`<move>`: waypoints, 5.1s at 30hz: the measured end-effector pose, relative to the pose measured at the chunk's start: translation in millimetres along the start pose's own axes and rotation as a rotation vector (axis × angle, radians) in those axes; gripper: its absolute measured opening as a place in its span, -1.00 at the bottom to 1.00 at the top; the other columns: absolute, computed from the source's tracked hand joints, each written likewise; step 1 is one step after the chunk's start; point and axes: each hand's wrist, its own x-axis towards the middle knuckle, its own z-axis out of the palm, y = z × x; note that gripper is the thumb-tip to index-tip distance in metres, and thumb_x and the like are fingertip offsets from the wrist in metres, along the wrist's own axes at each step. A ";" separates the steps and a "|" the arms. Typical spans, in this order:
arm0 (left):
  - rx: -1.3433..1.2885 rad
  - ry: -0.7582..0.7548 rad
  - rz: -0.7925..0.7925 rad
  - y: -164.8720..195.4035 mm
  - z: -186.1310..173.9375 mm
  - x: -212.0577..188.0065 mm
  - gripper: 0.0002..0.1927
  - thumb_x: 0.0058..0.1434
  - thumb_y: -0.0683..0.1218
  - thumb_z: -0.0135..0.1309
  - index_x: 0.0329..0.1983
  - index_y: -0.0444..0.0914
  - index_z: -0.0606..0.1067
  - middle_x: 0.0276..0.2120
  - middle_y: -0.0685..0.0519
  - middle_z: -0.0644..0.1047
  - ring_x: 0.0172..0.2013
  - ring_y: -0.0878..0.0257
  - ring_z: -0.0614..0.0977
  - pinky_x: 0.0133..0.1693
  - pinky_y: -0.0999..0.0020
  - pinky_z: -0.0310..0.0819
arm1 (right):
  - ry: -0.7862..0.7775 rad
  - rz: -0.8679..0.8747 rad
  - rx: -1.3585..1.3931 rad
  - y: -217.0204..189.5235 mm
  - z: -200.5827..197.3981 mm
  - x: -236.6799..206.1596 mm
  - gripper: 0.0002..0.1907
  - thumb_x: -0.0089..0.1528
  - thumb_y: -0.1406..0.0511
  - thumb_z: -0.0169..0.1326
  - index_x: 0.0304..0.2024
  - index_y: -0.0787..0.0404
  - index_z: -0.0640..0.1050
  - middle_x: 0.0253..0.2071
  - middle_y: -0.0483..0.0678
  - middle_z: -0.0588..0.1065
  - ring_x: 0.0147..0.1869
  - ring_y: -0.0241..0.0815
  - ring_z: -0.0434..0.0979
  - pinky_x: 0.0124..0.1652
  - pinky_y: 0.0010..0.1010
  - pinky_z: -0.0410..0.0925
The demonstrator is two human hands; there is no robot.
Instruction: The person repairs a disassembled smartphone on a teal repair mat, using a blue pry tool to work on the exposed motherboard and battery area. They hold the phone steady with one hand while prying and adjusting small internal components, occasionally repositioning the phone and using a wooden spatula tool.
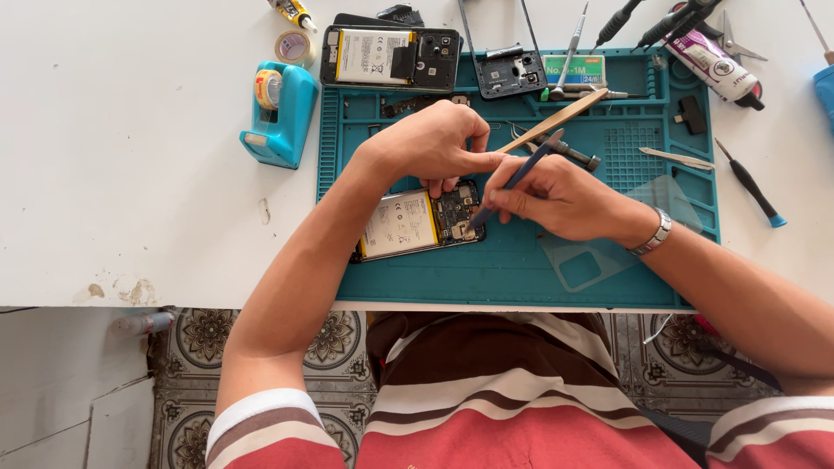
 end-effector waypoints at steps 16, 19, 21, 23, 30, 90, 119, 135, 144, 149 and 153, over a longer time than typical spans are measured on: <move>-0.022 -0.011 -0.047 4.1 -1.4 -3.3 -0.50 0.25 0.24 0.16 -0.52 -0.26 0.47 -0.70 0.02 0.56 -0.70 0.31 0.64 -0.65 0.44 0.56 | -0.013 -0.004 -0.029 -0.5 -2.5 -0.5 -0.77 0.39 0.20 0.00 -0.12 0.21 0.57 -0.37 -0.14 0.57 -0.28 -0.39 0.57 -0.30 -0.51 0.41; -0.034 -0.012 -0.065 4.8 -1.8 -3.8 -0.50 0.24 0.24 0.16 -0.51 -0.26 0.46 -0.70 0.02 0.55 -0.70 0.31 0.64 -0.66 0.44 0.56 | 0.005 0.018 0.044 0.1 -2.5 0.2 -0.78 0.39 0.21 0.01 -0.11 0.22 0.56 -0.37 -0.13 0.58 -0.27 -0.39 0.57 -0.30 -0.52 0.42; -0.032 -0.011 -0.062 4.4 -1.5 -3.6 -0.51 0.25 0.23 0.16 -0.51 -0.26 0.47 -0.71 0.03 0.55 -0.70 0.31 0.64 -0.66 0.44 0.56 | 0.014 0.015 0.016 0.4 -0.7 0.3 -0.78 0.37 0.22 0.02 -0.11 0.23 0.57 -0.34 -0.13 0.60 -0.26 -0.39 0.60 -0.29 -0.52 0.44; -0.026 -0.014 -0.050 3.5 -1.5 -2.2 -0.51 0.25 0.23 0.16 -0.51 -0.27 0.48 -0.71 0.03 0.55 -0.70 0.32 0.64 -0.66 0.44 0.56 | 0.017 0.007 -0.004 0.5 0.3 0.0 -0.78 0.37 0.22 0.03 -0.11 0.23 0.57 -0.32 -0.12 0.61 -0.25 -0.39 0.61 -0.28 -0.53 0.46; -0.001 -0.002 -0.016 0.6 -0.2 -0.5 -0.50 0.24 0.25 0.16 -0.51 -0.26 0.49 -0.71 0.03 0.55 -0.70 0.32 0.64 -0.66 0.45 0.55 | 0.006 0.040 -0.037 1.1 -2.2 0.0 -0.80 0.36 0.23 0.04 -0.11 0.21 0.58 -0.39 -0.12 0.60 -0.32 -0.38 0.56 -0.33 -0.51 0.40; 0.014 0.010 0.003 -0.8 1.2 2.5 -0.45 0.22 0.29 0.16 -0.52 -0.27 0.49 -0.73 0.04 0.53 -0.71 0.32 0.63 -0.66 0.42 0.57 | 0.045 0.019 0.034 0.3 0.7 2.2 -0.79 0.35 0.24 0.06 -0.13 0.27 0.58 -0.29 -0.09 0.65 -0.28 -0.39 0.63 -0.30 -0.54 0.48; -0.013 -0.007 0.003 0.5 0.7 2.2 -0.50 0.27 0.22 0.15 -0.52 -0.27 0.47 -0.72 0.04 0.54 -0.71 0.33 0.63 -0.68 0.44 0.54 | 0.083 0.016 0.095 4.3 3.2 -0.1 -0.84 0.37 0.29 0.05 -0.14 0.29 0.54 -0.32 -0.07 0.64 -0.30 -0.41 0.61 -0.36 -0.58 0.42; 0.008 0.015 -0.004 -2.5 3.3 4.9 -0.49 0.24 0.26 0.17 -0.51 -0.25 0.47 -0.72 0.03 0.54 -0.71 0.33 0.63 -0.68 0.45 0.54 | 0.058 0.080 -0.060 0.6 3.5 -0.3 -0.82 0.37 0.28 0.06 -0.15 0.27 0.60 -0.39 -0.05 0.66 -0.41 -0.32 0.55 -0.43 -0.51 0.36; -0.001 0.004 0.001 -1.6 1.8 4.8 -0.50 0.26 0.24 0.15 -0.52 -0.25 0.47 -0.72 0.03 0.54 -0.71 0.33 0.63 -0.68 0.45 0.54 | 0.069 0.028 0.008 1.7 3.2 -0.8 -0.83 0.37 0.30 0.05 -0.16 0.30 0.58 -0.37 -0.04 0.65 -0.33 -0.35 0.63 -0.35 -0.54 0.43; -0.011 0.004 0.020 -1.9 2.4 5.7 -0.51 0.26 0.23 0.16 -0.52 -0.25 0.47 -0.72 0.04 0.55 -0.70 0.34 0.64 -0.68 0.45 0.56 | 0.078 0.007 0.099 0.5 2.1 -1.3 -0.83 0.37 0.29 0.04 -0.14 0.30 0.54 -0.34 -0.08 0.64 -0.29 -0.40 0.65 -0.34 -0.59 0.46; -0.007 0.005 0.011 -2.9 2.1 4.9 -0.50 0.27 0.23 0.15 -0.52 -0.25 0.47 -0.72 0.04 0.54 -0.71 0.34 0.63 -0.68 0.45 0.54 | 0.067 0.004 -0.004 0.9 1.2 -1.4 -0.83 0.37 0.29 0.06 -0.16 0.28 0.58 -0.38 -0.08 0.64 -0.33 -0.40 0.63 -0.38 -0.58 0.42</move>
